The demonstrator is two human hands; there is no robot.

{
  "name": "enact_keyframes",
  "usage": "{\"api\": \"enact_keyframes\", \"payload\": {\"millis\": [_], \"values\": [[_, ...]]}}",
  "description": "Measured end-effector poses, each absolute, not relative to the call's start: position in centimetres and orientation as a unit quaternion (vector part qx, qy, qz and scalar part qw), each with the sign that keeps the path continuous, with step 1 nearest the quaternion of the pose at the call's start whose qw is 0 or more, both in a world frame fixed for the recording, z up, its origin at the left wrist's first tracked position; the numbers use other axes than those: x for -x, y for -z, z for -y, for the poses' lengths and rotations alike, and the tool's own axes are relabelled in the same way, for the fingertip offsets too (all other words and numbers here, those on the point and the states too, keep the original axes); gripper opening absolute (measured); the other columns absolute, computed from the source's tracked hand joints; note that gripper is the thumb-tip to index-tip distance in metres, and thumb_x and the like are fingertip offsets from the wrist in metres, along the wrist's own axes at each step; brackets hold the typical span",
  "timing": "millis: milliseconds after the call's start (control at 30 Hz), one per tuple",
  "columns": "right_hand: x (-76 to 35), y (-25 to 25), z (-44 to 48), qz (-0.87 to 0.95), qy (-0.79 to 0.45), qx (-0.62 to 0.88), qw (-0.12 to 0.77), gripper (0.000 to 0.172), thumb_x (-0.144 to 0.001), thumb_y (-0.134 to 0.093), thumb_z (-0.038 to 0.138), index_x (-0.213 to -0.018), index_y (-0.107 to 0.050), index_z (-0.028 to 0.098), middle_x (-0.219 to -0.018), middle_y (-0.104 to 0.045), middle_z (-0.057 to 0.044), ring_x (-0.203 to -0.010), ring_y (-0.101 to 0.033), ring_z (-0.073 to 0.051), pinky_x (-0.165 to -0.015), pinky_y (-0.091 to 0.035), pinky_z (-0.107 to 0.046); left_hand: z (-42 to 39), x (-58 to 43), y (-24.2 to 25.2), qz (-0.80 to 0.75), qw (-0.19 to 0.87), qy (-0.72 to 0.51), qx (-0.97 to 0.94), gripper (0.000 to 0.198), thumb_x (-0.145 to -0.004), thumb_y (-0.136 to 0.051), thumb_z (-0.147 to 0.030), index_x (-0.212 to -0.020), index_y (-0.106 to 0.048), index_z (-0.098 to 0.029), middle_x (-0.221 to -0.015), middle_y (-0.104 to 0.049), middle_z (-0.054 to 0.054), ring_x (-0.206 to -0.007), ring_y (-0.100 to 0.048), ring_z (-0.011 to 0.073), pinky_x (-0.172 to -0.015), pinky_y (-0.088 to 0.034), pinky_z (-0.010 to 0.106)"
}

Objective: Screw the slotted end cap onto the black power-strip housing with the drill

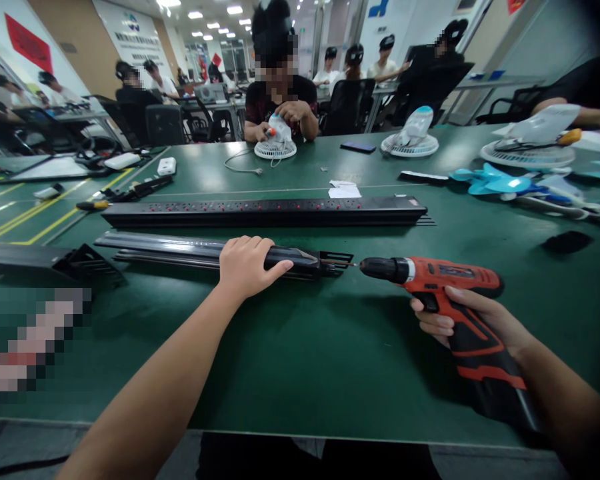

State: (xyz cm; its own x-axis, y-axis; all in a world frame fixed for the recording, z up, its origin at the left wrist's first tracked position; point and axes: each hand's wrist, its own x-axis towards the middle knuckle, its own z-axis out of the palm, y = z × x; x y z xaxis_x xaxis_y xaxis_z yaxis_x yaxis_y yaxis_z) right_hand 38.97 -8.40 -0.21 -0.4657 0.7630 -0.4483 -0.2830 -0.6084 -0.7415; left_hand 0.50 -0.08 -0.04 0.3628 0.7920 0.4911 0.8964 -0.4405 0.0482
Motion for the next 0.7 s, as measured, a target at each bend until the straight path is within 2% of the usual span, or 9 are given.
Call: {"api": "enact_keyframes", "payload": {"millis": [400, 700], "values": [[-39.18, 0.65, 8.37, 0.317, -0.795, 0.403, 0.324, 0.041, -0.063, -0.050, 0.049, -0.090, -0.056, 0.019, -0.046, -0.042, 0.005, -0.045, -0.035, -0.010, -0.038, -0.034, -0.022, -0.02, -0.45, 0.26, 0.517, 0.113, 0.233, 0.816, 0.063, -0.098, -0.045, -0.076, -0.106, -0.076, -0.022, -0.098, -0.078, 0.009, -0.095, -0.070, 0.0325, -0.091, -0.048, 0.047], [-39.12, 0.51, 8.57, 0.311, -0.795, 0.403, 0.331, 0.035, -0.060, -0.054, 0.047, -0.082, -0.058, 0.020, -0.047, -0.043, 0.005, -0.044, -0.036, -0.010, -0.037, -0.038, -0.021, -0.06, -0.43, 0.29, 0.518, 0.106, 0.231, 0.817, 0.064, -0.098, -0.044, -0.077, -0.107, -0.076, -0.022, -0.099, -0.078, 0.010, -0.096, -0.069, 0.0328, -0.092, -0.048, 0.048]]}}
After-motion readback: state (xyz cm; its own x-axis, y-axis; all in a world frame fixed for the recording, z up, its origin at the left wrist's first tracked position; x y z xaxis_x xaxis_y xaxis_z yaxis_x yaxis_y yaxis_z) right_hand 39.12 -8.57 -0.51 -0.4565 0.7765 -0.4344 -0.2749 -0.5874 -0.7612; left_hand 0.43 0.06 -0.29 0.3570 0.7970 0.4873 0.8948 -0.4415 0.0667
